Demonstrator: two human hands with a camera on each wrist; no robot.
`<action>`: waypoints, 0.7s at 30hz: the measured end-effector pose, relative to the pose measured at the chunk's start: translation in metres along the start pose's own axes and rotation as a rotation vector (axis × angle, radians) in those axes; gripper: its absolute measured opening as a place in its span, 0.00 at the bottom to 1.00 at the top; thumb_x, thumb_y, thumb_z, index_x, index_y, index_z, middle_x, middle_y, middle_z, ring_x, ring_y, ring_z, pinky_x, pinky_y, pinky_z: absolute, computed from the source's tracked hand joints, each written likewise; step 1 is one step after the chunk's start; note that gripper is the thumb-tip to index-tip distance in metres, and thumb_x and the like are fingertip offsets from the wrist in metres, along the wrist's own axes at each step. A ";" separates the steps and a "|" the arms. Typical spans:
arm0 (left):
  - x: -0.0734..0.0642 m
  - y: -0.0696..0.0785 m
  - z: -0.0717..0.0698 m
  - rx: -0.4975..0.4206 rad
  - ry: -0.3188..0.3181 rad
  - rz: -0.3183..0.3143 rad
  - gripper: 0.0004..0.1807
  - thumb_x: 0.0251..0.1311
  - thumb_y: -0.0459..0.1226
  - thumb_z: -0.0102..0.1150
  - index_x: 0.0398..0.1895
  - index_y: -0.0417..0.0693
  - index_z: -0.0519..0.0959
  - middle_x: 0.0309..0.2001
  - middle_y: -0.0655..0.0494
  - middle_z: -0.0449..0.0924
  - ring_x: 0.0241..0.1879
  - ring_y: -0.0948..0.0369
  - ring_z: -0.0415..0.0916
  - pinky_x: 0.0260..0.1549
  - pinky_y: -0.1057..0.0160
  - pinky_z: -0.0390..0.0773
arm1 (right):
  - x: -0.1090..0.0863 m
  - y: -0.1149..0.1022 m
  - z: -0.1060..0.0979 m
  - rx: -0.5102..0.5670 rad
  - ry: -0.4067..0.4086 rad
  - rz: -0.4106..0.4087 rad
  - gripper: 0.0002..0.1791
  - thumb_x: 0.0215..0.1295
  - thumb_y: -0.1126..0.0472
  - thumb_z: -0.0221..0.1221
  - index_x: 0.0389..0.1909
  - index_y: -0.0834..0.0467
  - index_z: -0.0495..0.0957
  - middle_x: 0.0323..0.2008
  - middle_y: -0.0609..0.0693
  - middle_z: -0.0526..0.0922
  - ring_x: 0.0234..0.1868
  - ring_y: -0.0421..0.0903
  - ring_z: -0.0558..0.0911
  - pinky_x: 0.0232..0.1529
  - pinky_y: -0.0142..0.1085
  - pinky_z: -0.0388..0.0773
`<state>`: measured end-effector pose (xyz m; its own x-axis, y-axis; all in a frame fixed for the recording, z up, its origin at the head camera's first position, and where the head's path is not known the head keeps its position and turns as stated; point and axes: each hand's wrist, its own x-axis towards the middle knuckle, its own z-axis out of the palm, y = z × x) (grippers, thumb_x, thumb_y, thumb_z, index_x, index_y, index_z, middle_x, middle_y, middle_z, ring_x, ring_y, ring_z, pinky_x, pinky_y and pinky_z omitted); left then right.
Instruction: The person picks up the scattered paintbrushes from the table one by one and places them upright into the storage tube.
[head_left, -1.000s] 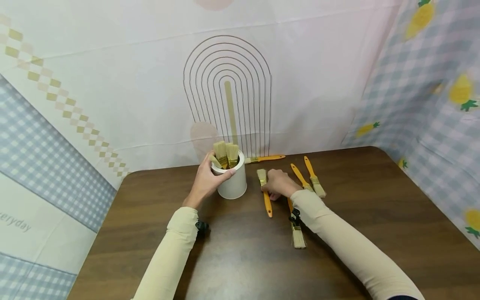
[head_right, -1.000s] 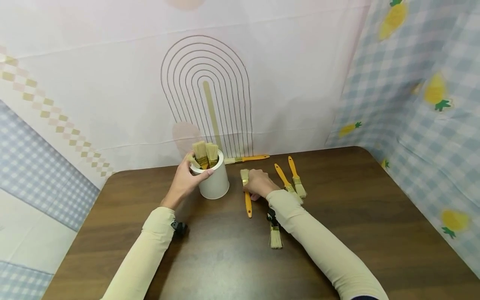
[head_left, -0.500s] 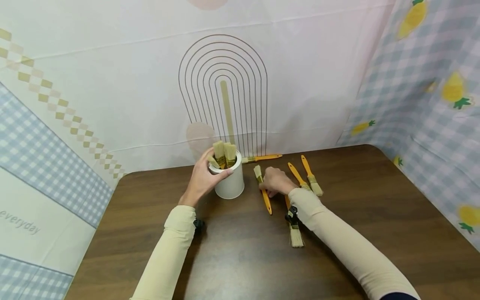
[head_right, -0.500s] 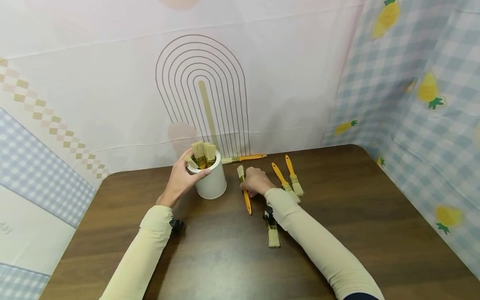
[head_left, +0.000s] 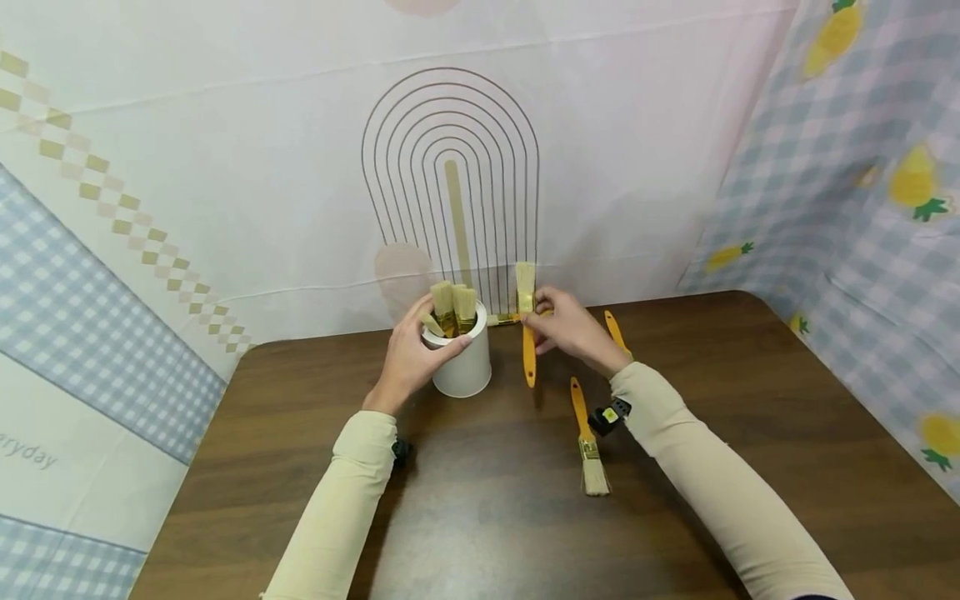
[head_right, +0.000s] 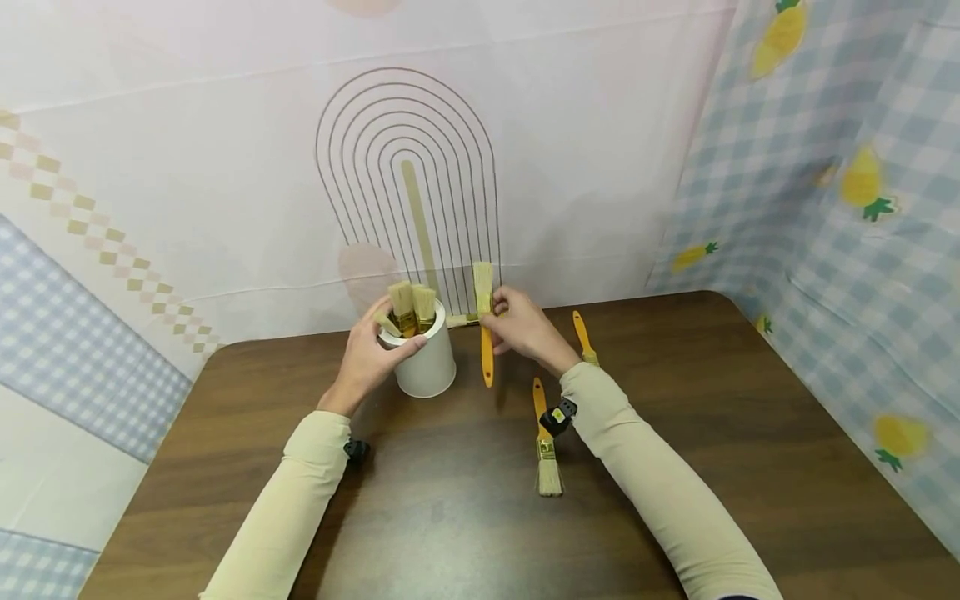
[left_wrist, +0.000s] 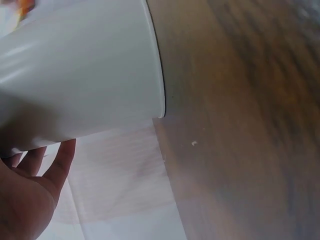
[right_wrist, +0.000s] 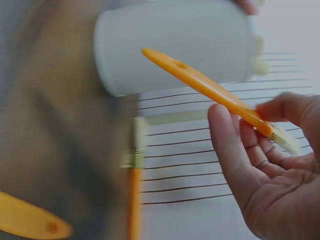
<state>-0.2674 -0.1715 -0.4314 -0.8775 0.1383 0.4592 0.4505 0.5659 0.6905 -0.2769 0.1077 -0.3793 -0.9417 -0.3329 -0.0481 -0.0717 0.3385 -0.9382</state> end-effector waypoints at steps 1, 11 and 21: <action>0.000 0.000 0.000 -0.001 -0.001 -0.002 0.45 0.55 0.58 0.76 0.78 0.69 0.70 0.76 0.58 0.69 0.73 0.53 0.69 0.71 0.42 0.67 | -0.002 -0.006 -0.002 0.012 0.013 -0.025 0.14 0.80 0.63 0.57 0.57 0.67 0.69 0.47 0.62 0.78 0.35 0.50 0.83 0.40 0.48 0.89; 0.000 0.001 0.000 0.002 -0.002 -0.004 0.45 0.55 0.59 0.75 0.78 0.72 0.69 0.76 0.60 0.69 0.72 0.54 0.70 0.69 0.43 0.69 | -0.005 -0.057 -0.013 0.090 0.095 -0.241 0.15 0.83 0.59 0.55 0.57 0.67 0.71 0.41 0.62 0.79 0.34 0.51 0.83 0.37 0.48 0.89; 0.000 0.001 0.002 -0.021 0.013 0.027 0.43 0.56 0.58 0.76 0.77 0.73 0.71 0.76 0.65 0.69 0.72 0.58 0.70 0.69 0.45 0.70 | 0.003 -0.100 0.001 0.077 0.121 -0.390 0.13 0.82 0.59 0.56 0.56 0.64 0.73 0.50 0.60 0.79 0.38 0.53 0.84 0.36 0.48 0.89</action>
<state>-0.2671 -0.1694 -0.4326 -0.8627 0.1429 0.4850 0.4777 0.5450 0.6891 -0.2720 0.0725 -0.2863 -0.8810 -0.3158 0.3523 -0.4104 0.1396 -0.9011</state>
